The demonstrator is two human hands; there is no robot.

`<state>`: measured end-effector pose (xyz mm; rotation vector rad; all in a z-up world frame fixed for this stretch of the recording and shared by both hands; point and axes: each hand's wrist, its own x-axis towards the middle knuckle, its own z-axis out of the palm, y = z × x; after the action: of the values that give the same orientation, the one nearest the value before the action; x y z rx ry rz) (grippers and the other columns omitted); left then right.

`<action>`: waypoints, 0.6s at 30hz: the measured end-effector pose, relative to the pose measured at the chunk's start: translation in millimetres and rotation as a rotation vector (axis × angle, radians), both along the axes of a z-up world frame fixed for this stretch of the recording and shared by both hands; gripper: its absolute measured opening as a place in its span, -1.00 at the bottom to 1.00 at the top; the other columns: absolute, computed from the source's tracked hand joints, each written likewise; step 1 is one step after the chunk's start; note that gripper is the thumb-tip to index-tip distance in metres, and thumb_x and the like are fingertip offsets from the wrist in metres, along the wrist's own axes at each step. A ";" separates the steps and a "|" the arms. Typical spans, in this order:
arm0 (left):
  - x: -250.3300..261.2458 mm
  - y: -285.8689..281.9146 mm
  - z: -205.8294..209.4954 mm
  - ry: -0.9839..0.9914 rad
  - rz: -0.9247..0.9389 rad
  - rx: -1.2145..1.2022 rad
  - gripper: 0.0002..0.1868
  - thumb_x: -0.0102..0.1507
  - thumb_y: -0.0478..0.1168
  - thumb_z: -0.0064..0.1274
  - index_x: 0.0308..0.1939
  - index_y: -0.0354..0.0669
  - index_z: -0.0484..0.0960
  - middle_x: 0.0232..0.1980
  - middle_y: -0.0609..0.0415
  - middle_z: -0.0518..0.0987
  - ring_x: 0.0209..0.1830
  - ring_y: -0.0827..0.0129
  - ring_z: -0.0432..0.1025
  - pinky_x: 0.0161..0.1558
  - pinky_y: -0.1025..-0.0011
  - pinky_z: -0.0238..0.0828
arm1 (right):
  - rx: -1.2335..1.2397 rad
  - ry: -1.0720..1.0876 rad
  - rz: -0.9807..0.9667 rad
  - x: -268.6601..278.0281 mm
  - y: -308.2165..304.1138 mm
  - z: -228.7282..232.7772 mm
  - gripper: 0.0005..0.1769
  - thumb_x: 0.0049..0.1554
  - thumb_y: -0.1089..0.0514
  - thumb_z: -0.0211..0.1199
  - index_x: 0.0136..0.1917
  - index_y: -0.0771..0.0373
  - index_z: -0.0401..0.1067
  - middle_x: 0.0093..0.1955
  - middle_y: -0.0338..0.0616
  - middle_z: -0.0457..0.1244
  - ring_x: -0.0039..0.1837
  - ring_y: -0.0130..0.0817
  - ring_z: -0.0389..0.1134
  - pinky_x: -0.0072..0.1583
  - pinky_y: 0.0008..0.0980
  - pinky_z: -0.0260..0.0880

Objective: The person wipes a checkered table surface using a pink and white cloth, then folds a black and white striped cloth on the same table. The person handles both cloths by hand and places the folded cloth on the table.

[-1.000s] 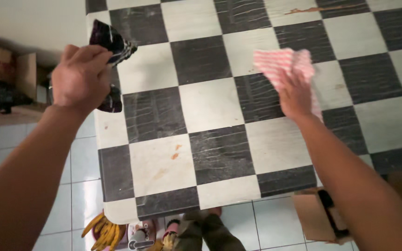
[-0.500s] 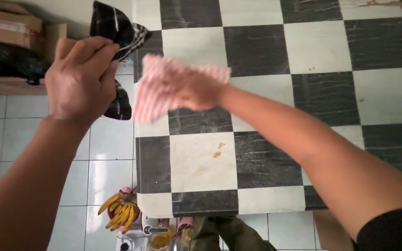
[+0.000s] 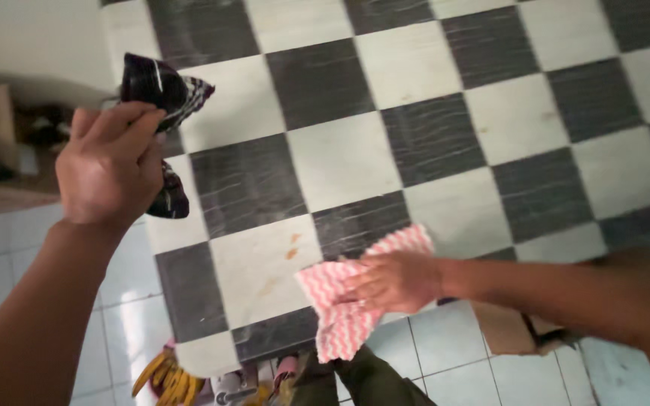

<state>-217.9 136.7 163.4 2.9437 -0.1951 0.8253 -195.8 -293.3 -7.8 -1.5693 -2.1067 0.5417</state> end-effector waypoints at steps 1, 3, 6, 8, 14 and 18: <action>4.9 -8.4 -2.2 -0.009 -0.026 -0.008 -0.71 0.21 -0.41 0.28 0.01 -0.11 0.78 0.06 0.13 0.66 -0.03 0.14 0.49 -0.06 0.26 0.55 | 0.046 -0.095 -0.067 -6.5 -27.7 -0.9 -0.59 0.28 0.03 0.14 0.36 0.06 0.49 0.57 -0.26 0.22 0.61 -0.23 0.14 0.57 0.18 -0.09; 15.2 -22.8 -6.9 -0.031 -0.082 -0.022 -0.70 0.24 -0.38 0.29 0.04 -0.08 0.76 0.05 0.17 0.64 0.03 0.19 0.50 0.01 0.27 0.56 | 0.138 -0.294 -0.203 -17.7 -79.7 -4.1 -0.59 0.25 0.06 0.14 0.35 0.04 0.48 0.59 -0.27 0.19 0.63 -0.27 0.13 0.56 0.06 -0.04; 27.4 -39.7 -14.2 0.013 -0.120 0.018 -0.78 0.32 -0.33 0.31 0.04 -0.03 0.77 0.10 0.24 0.65 0.01 0.27 0.49 -0.02 0.36 0.55 | 0.068 -0.289 -0.386 -26.1 -161.8 -2.6 -0.58 0.32 0.00 0.12 0.36 0.19 0.50 0.53 -0.27 0.22 0.61 -0.27 0.12 0.52 -0.07 0.06; 34.0 -49.1 -17.0 0.027 -0.134 0.038 -0.78 0.31 -0.32 0.31 0.03 -0.01 0.78 0.10 0.25 0.66 -0.03 0.29 0.49 -0.02 0.36 0.55 | -0.786 -0.038 -0.634 -16.3 -212.3 -0.6 -0.66 0.28 0.02 0.06 0.22 -0.18 0.58 0.48 -0.31 0.22 0.47 -0.35 0.19 0.48 -0.17 0.10; 65.2 -61.0 -13.2 -0.012 -0.172 0.059 -0.81 0.34 -0.30 0.29 0.03 0.00 0.77 0.11 0.26 0.66 0.02 0.31 0.50 -0.03 0.39 0.56 | 0.006 -0.517 -1.493 -16.8 -261.3 16.5 -0.36 0.26 -0.02 -0.06 0.54 0.24 0.18 0.45 0.01 0.18 0.40 -0.03 0.29 0.23 -0.19 0.38; 91.7 -62.6 -6.6 -0.029 -0.189 0.032 -0.80 0.32 -0.29 0.29 0.03 -0.02 0.77 0.11 0.23 0.65 0.07 0.25 0.51 -0.03 0.34 0.55 | -0.004 -0.032 -1.562 -34.0 -90.6 23.1 -0.42 0.35 0.15 -0.03 0.61 0.15 0.07 0.27 -0.10 0.28 0.19 -0.16 0.39 0.19 -0.21 0.45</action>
<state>-126.1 74.1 156.9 2.8857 -0.4834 0.8445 -229.8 -383.9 15.4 -2.5270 -0.3875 -0.0735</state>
